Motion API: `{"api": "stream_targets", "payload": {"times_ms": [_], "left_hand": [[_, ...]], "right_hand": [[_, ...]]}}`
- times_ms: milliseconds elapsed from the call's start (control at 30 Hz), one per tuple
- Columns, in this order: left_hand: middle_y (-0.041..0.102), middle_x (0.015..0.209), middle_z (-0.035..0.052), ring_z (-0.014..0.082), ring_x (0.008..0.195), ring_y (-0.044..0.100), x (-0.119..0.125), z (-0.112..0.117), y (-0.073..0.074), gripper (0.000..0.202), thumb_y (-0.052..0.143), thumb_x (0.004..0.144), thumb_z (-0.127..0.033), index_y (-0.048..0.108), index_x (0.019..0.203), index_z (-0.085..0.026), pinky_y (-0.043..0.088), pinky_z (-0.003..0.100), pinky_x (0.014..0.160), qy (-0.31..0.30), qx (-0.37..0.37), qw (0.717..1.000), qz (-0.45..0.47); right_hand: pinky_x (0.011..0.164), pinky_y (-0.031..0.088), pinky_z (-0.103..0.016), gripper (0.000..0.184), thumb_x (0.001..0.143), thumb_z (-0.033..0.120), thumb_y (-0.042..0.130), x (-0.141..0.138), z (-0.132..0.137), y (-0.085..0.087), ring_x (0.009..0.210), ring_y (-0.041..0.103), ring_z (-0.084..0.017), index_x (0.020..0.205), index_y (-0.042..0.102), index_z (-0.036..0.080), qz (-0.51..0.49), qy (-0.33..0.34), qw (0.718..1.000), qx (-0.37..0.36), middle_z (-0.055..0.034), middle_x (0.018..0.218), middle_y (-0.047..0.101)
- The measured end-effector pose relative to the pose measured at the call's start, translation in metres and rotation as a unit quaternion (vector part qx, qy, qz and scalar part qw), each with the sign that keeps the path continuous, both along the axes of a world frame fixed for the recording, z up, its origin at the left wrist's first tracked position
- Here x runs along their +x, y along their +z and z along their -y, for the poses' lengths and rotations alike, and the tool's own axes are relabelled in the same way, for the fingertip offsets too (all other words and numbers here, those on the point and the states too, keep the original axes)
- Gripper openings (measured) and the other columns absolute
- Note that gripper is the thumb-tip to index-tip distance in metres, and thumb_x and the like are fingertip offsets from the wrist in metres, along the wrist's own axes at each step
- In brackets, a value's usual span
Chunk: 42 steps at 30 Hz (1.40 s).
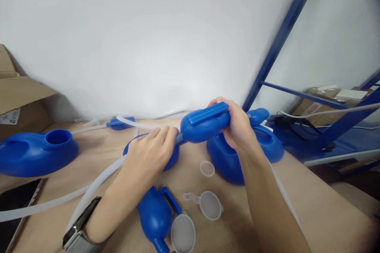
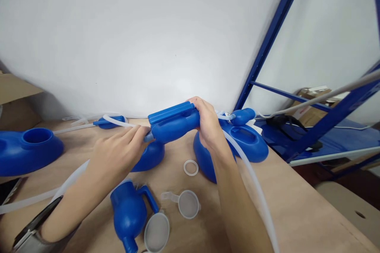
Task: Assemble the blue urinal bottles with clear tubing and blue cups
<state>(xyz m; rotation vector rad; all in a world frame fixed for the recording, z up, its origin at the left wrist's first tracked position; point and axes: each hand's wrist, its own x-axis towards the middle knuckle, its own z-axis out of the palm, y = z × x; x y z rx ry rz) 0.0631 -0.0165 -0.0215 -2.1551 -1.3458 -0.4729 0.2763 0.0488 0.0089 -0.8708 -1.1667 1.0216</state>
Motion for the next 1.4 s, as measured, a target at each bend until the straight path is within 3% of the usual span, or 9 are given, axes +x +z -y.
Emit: {"api": "stream_targets", "payload": {"times_ms": [100,200,300,400,467,533,700,900,1400], "left_hand": [[0.074,0.107,0.0109,0.0275,0.084,0.071,-0.009,-0.009,-0.002,0.031,0.049,0.104,-0.041,0.06,0.122,-0.018,0.039,0.033,0.06,-0.014,0.001,0.998,0.057],[0.072,0.119,0.011,0.0278,0.095,0.071,-0.022,-0.015,0.002,0.039,0.048,0.104,-0.045,0.058,0.131,-0.018,0.047,0.034,0.071,-0.067,-0.007,0.992,0.108],[0.073,0.113,0.0103,0.0277,0.099,0.07,-0.031,-0.012,0.012,0.037,0.046,0.104,-0.047,0.067,0.115,-0.018,0.048,0.035,0.076,-0.096,-0.021,0.981,0.167],[0.072,0.083,0.0064,0.0253,0.076,0.068,-0.029,-0.003,0.019,0.043,0.044,0.102,-0.05,0.069,0.085,-0.02,0.046,0.035,0.067,-0.059,-0.109,0.965,0.233],[0.071,0.075,0.0043,0.0239,0.067,0.067,-0.022,-0.002,0.016,0.047,0.04,0.102,-0.054,0.07,0.088,-0.021,0.047,0.035,0.064,-0.047,-0.222,0.928,0.297],[0.075,0.091,0.006,0.0251,0.076,0.071,-0.014,-0.006,0.008,0.05,0.039,0.101,-0.059,0.069,0.112,-0.02,0.052,0.036,0.069,-0.058,-0.299,0.874,0.379],[0.068,0.128,0.012,0.0278,0.105,0.071,-0.002,-0.021,-0.008,0.055,0.041,0.098,-0.064,0.06,0.125,-0.02,0.06,0.035,0.077,-0.106,-0.365,0.766,0.518],[0.07,0.116,0.0058,0.023,0.095,0.071,0.003,-0.012,-0.001,0.045,0.04,0.101,-0.06,0.064,0.11,-0.023,0.059,0.031,0.073,-0.149,-0.342,0.769,0.519],[0.072,0.099,0.0085,0.0189,0.073,0.069,0.01,-0.023,-0.021,0.054,0.045,0.096,-0.068,0.062,0.093,-0.017,0.054,0.029,0.057,-0.142,-0.387,0.68,0.606]], "right_hand": [[0.047,0.037,-0.022,0.017,0.074,0.038,0.064,0.006,0.004,0.007,0.066,0.05,-0.014,0.068,0.064,0.022,0.011,-0.022,0.999,0.038,0.0004,0.072,0.055],[0.048,0.041,-0.021,0.018,0.072,0.04,0.064,0.016,0.002,0.008,0.07,0.052,-0.015,0.07,0.065,0.022,0.002,-0.043,0.999,0.034,0.0003,0.075,0.056],[0.047,0.043,-0.021,0.018,0.068,0.04,0.066,0.024,-0.008,0.002,0.07,0.051,-0.014,0.07,0.064,0.022,-0.018,-0.064,0.998,0.019,0.0014,0.076,0.054],[0.044,0.04,-0.021,0.019,0.067,0.041,0.067,0.025,-0.019,-0.004,0.066,0.05,-0.014,0.07,0.06,0.023,-0.047,-0.095,0.994,0.015,0.0032,0.071,0.053],[0.044,0.039,-0.021,0.021,0.067,0.041,0.066,0.022,-0.023,-0.007,0.063,0.049,-0.013,0.069,0.056,0.023,-0.081,-0.104,0.991,0.017,0.0043,0.068,0.052],[0.046,0.041,-0.022,0.023,0.069,0.042,0.066,0.018,-0.024,-0.007,0.062,0.05,-0.013,0.069,0.053,0.023,-0.112,-0.099,0.989,0.018,0.005,0.067,0.05],[0.054,0.045,-0.023,0.02,0.072,0.041,0.065,0.011,-0.016,-0.004,0.067,0.053,-0.013,0.071,0.056,0.023,-0.13,-0.065,0.989,0.02,0.0047,0.068,0.052],[0.052,0.041,-0.022,0.018,0.074,0.041,0.063,0.01,-0.011,-0.004,0.073,0.053,-0.014,0.077,0.063,0.024,-0.109,-0.049,0.992,0.038,0.0026,0.077,0.055],[0.06,0.048,-0.025,0.017,0.082,0.04,0.062,0.002,-0.011,-0.013,0.082,0.061,-0.018,0.077,0.069,0.025,-0.041,-0.011,0.997,0.072,-0.0002,0.086,0.069]]}}
